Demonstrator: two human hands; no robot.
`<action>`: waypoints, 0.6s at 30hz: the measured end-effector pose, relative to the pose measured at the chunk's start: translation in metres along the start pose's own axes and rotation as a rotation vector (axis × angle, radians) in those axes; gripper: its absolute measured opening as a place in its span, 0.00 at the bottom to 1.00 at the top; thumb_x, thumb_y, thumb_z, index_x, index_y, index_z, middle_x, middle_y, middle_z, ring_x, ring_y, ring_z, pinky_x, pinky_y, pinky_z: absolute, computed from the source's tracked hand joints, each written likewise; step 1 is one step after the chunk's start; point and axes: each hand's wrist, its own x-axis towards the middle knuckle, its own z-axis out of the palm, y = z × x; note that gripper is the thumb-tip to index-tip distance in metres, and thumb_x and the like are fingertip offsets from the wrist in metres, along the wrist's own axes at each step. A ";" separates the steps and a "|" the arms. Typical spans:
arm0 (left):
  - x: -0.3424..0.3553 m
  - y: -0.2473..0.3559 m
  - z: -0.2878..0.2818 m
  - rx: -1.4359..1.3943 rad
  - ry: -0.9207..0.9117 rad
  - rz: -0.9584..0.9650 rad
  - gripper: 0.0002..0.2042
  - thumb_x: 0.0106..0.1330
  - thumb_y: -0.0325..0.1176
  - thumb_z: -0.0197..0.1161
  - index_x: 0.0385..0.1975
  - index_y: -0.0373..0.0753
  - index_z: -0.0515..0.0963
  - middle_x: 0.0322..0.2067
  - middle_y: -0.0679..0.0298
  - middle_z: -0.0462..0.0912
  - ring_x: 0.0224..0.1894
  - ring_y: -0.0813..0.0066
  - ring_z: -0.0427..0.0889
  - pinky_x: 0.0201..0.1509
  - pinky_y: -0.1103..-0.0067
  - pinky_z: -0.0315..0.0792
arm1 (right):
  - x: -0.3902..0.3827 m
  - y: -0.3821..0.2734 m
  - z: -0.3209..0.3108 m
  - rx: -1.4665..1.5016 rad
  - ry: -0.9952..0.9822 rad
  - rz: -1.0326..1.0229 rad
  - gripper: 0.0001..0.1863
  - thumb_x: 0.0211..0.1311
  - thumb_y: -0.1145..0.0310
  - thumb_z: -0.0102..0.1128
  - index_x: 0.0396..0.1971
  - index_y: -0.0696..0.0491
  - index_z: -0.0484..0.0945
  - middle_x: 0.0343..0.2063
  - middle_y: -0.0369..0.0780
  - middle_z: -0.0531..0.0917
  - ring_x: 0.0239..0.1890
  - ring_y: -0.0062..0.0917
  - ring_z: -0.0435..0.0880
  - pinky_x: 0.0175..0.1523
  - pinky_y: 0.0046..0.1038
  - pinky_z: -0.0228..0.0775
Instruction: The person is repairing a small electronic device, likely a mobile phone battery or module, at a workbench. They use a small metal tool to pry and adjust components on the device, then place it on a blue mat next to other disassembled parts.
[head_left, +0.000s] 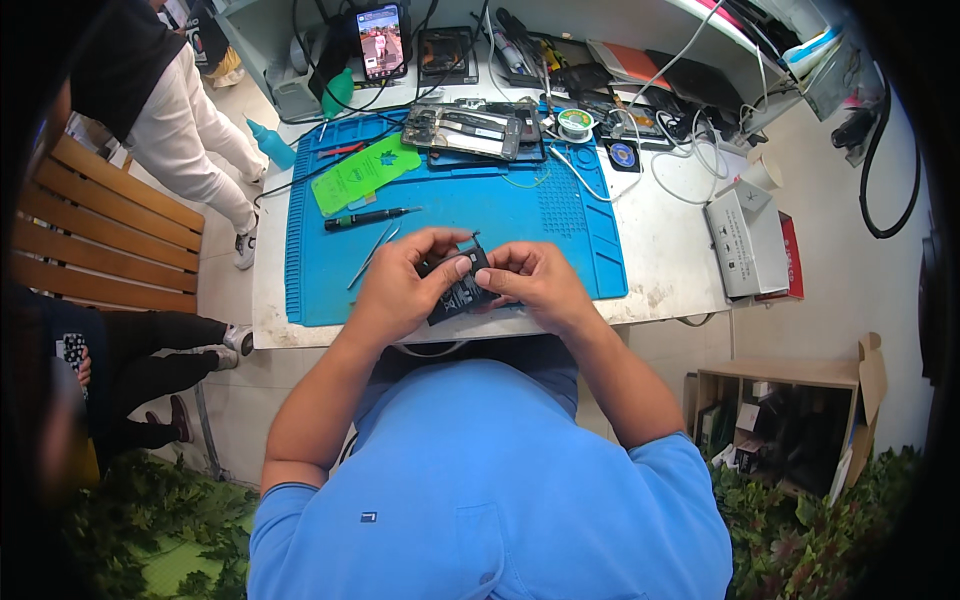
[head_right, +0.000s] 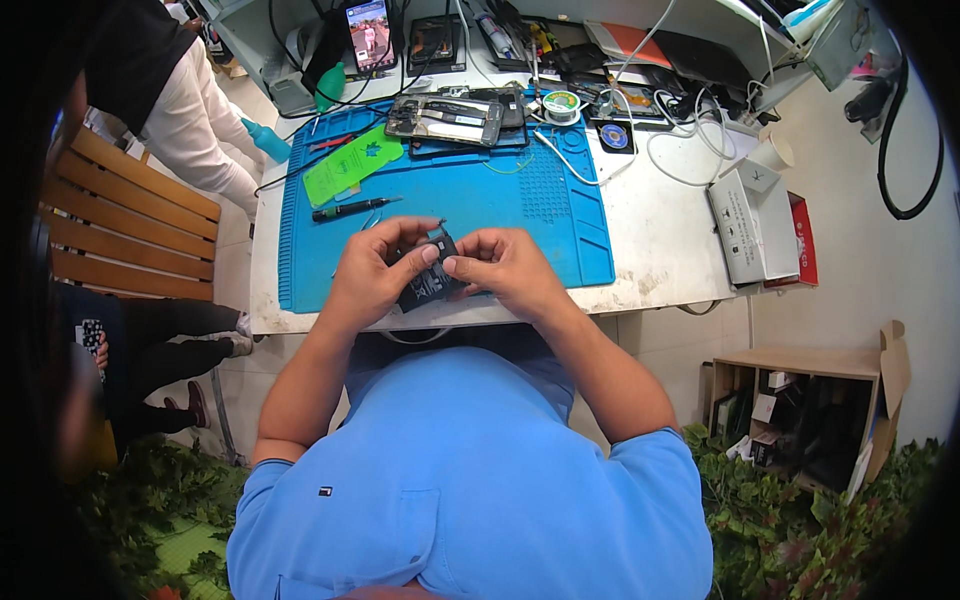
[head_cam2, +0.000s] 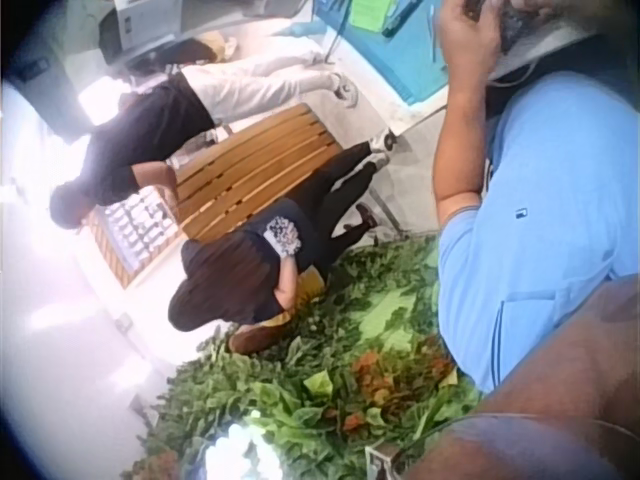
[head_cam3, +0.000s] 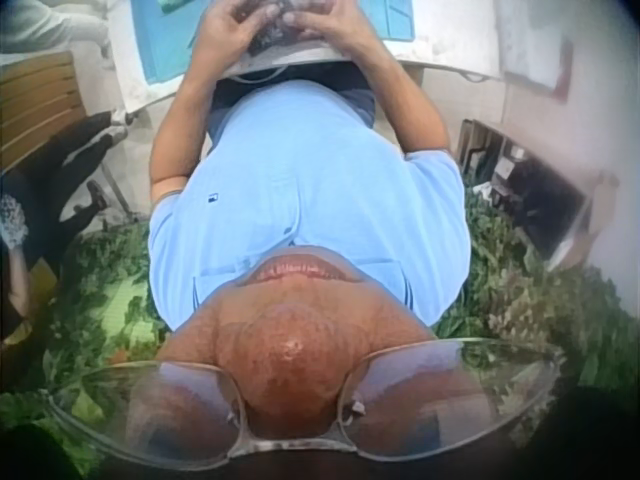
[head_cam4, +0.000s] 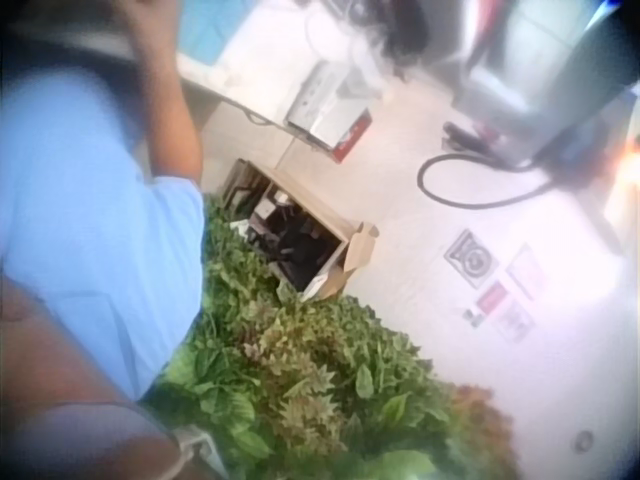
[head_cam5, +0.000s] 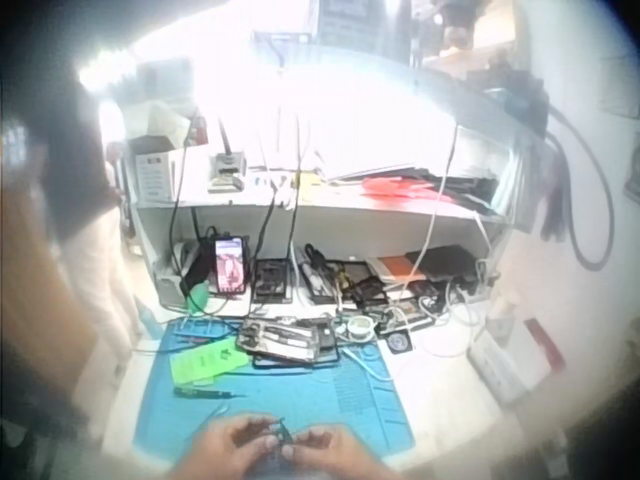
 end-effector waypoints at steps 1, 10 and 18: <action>0.001 -0.003 -0.001 -0.028 -0.013 0.012 0.12 0.69 0.30 0.71 0.48 0.30 0.85 0.41 0.61 0.89 0.42 0.80 0.86 0.48 0.80 0.79 | -0.001 0.001 0.004 0.052 -0.005 -0.023 0.13 0.64 0.66 0.75 0.39 0.61 0.86 0.32 0.38 0.88 0.33 0.18 0.86 0.40 0.21 0.80; 0.011 -0.017 -0.016 -0.323 0.020 -0.038 0.14 0.69 0.34 0.73 0.48 0.32 0.85 0.40 0.62 0.89 0.40 0.81 0.85 0.49 0.82 0.78 | 0.006 0.000 0.012 0.071 0.044 -0.126 0.13 0.66 0.67 0.74 0.39 0.62 0.84 0.32 0.40 0.88 0.34 0.20 0.87 0.42 0.24 0.82; 0.013 -0.013 -0.036 -0.739 -0.138 -0.249 0.10 0.73 0.31 0.67 0.46 0.30 0.84 0.41 0.58 0.89 0.40 0.76 0.88 0.45 0.79 0.83 | 0.006 -0.014 0.004 0.042 -0.023 -0.110 0.11 0.64 0.69 0.75 0.34 0.61 0.84 0.29 0.41 0.88 0.30 0.20 0.87 0.39 0.23 0.82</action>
